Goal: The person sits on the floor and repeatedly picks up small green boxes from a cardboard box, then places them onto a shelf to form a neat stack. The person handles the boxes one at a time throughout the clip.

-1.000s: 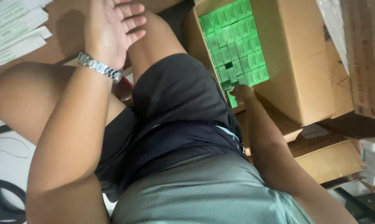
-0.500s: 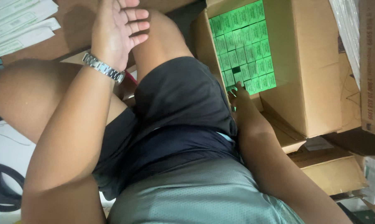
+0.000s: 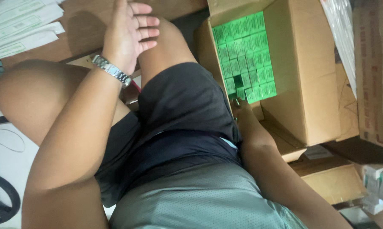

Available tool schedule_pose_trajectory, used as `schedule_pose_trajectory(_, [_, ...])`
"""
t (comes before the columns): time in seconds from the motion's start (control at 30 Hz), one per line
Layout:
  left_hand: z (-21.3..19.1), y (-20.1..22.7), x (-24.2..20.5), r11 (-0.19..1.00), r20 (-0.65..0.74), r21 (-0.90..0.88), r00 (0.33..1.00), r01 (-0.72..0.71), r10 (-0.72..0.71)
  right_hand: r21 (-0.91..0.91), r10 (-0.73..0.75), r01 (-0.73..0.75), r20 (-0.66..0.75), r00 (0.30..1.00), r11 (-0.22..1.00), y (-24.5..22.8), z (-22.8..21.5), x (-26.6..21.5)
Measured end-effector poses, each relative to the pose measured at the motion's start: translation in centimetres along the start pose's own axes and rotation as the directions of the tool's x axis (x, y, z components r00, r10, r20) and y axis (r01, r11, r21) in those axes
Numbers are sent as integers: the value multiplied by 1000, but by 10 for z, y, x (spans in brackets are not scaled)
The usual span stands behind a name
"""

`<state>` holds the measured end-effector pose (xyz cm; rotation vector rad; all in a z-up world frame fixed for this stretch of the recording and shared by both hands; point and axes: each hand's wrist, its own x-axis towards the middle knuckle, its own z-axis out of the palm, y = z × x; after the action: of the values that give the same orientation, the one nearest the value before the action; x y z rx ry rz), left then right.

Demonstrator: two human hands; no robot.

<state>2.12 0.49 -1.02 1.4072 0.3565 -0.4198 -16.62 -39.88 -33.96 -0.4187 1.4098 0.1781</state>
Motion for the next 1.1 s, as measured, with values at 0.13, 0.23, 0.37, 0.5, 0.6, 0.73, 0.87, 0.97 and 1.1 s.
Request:
schedule_pose_trajectory(0.13, [1, -4, 3, 999, 17, -40, 1000, -19, 19, 17, 53, -53, -49, 997, 998, 3, 12, -15])
schedule_pose_trajectory(0.23, [5, -6, 9, 998, -39, -33, 998, 45, -46, -19, -19, 20, 57, 998, 1000, 2, 16, -19])
schedule_pose_trajectory(0.37, [7, -6, 12, 996, -62, -33, 995, 82, -84, -101, -183, 233, 358, 916, 967, 9, 20, -28])
schedule_pose_trajectory(0.5, [4, -11, 15, 998, -38, -40, 998, 51, -52, -123, -277, 376, 479, 833, 919, 8, 20, -33])
schedule_pose_trajectory(0.6, [3, -17, 21, 996, -33, -65, 998, 55, -57, -104, -200, 244, 321, 926, 964, 1, 31, -38])
schedule_pose_trajectory(0.73, [4, -21, 27, 991, -34, -82, 994, 102, -105, -196, -133, 192, 279, 951, 962, 0, 46, -45])
schedule_pose_trajectory(0.87, [6, -25, 34, 992, -27, -101, 996, 78, -81, -290, -102, 177, 256, 961, 940, -1, 51, -47])
schedule_pose_trajectory(0.97, [8, -26, 39, 992, -13, -111, 998, 67, -68, -357, -110, 187, 225, 968, 915, -9, 45, -52])
schedule_pose_trajectory(1.1, [13, -28, 46, 989, 1, -139, 998, 55, -55, -477, -130, 204, 185, 974, 855, -29, 29, -73])
